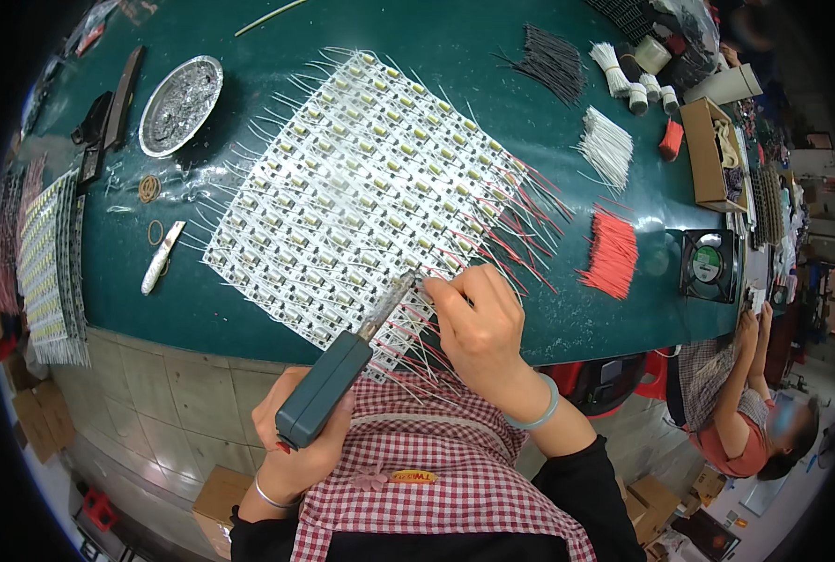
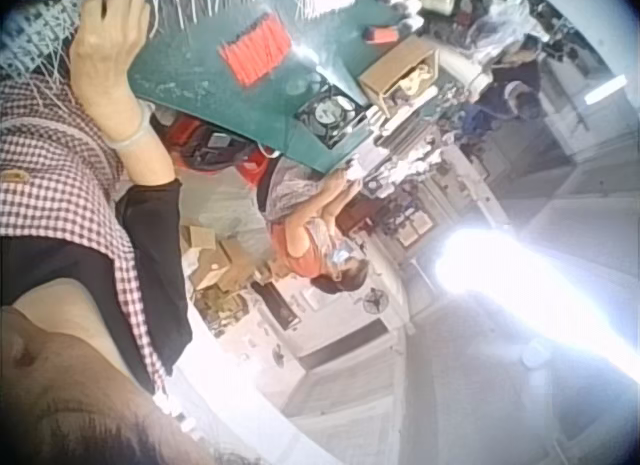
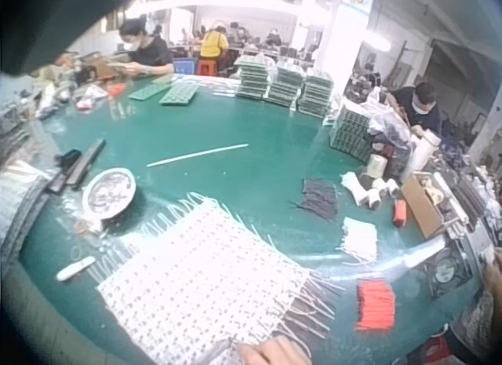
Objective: The person uses a soldering iron to attach red and white wires to a large LED panel. They pick up individual wires, position them on the panel, and apply heat to secure them. The person occasionally uses a wooden stick to adjust the wires on the board.
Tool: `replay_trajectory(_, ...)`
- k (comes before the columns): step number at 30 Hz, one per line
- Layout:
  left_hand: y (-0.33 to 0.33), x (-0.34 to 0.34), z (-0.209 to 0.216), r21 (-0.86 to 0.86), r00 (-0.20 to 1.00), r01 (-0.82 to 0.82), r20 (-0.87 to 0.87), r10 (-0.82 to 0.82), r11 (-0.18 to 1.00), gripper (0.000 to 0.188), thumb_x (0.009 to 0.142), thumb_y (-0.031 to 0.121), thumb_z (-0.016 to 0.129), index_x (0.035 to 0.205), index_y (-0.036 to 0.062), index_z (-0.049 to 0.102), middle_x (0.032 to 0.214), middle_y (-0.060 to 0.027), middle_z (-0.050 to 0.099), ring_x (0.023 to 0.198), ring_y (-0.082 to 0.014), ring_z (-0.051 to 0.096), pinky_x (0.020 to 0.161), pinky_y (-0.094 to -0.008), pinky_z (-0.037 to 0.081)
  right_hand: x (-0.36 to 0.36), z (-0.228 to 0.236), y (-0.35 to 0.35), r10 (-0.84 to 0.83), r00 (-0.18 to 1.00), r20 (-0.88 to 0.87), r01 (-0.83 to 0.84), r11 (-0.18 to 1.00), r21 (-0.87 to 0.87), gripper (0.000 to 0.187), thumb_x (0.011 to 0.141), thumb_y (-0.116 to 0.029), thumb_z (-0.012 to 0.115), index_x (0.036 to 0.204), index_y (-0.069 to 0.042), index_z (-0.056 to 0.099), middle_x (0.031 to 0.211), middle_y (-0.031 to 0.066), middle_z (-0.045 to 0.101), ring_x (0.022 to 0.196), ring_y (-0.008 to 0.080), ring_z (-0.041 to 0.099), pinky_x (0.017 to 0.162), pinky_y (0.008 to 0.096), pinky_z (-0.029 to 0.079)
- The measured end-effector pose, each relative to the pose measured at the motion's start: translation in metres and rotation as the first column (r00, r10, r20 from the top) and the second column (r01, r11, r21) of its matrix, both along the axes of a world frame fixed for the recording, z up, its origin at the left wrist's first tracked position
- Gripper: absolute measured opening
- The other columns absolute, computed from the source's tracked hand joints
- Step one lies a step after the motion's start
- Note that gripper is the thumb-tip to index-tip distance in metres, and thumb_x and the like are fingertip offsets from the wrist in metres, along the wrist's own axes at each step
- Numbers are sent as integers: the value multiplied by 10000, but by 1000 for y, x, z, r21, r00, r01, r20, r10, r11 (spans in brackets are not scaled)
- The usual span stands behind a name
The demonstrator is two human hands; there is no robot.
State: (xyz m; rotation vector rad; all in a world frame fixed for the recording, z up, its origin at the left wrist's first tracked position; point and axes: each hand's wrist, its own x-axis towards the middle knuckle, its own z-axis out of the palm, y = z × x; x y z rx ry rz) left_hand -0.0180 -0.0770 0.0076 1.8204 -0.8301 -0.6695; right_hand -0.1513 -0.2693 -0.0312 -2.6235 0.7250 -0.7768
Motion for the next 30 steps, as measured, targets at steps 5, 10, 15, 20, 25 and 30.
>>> replay_trajectory(5, 2, 3, -3, -10, 995, 41, 87, -40, 999, 211, 767, -34, 786, 928, -69, 653, 884, -151, 683, 704, -188, 669, 641, -285, 517, 0, -1, 1, -3, 1000, -3, 3, 1000, -7, 240, 719, 9, 670, 951, -51, 694, 773, 40, 498, 716, 214, 528, 625, 338, 415)
replay_trajectory(10, 7, 2, 0, 43, 996, 33, 79, -36, 999, 207, 758, -27, 785, 928, -70, 675, 886, -156, 684, 716, -224, 685, 643, -313, 530, 0, -1, 1, -4, 1000, -6, 4, 1000, -16, 235, 723, 7, 669, 949, -53, 693, 772, 38, 492, 714, 213, 525, 622, 341, 412)
replay_trajectory(15, 20, 3, -7, 33, 996, 48, 67, -50, 998, 233, 748, -28, 779, 965, -72, 705, 936, -173, 704, 759, -264, 707, 669, -332, 553, 0, -1, 2, -6, 1000, -7, 6, 1000, -22, 226, 724, 2, 669, 942, -53, 691, 767, 40, 483, 712, 214, 523, 622, 338, 415)
replay_trajectory(20, 16, 3, -1, -1, 995, 54, 87, -54, 999, 232, 761, -35, 773, 980, -77, 706, 964, -189, 712, 793, -273, 717, 696, -334, 560, 0, -1, 2, -13, 1000, -1, 13, 1000, -20, 227, 725, 4, 668, 944, -49, 694, 767, 43, 487, 712, 216, 523, 621, 339, 418)
replay_trajectory(25, 17, 3, 1, -4, 990, 76, 120, -75, 997, 237, 768, -40, 772, 992, -81, 706, 973, -192, 714, 809, -273, 719, 708, -331, 562, -1, -3, 4, -27, 998, 60, 28, 999, -16, 248, 718, 8, 682, 960, -42, 705, 787, 44, 520, 730, 222, 537, 631, 345, 419)
replay_trajectory(30, 22, 2, 2, -16, 995, 22, 100, -21, 1000, 242, 773, -41, 773, 1001, -84, 704, 988, -195, 713, 821, -276, 719, 713, -329, 561, -1, 10, 13, 11, 997, 74, -8, 999, -46, 242, 717, 4, 699, 956, -40, 706, 779, 41, 522, 744, 227, 544, 653, 353, 420)
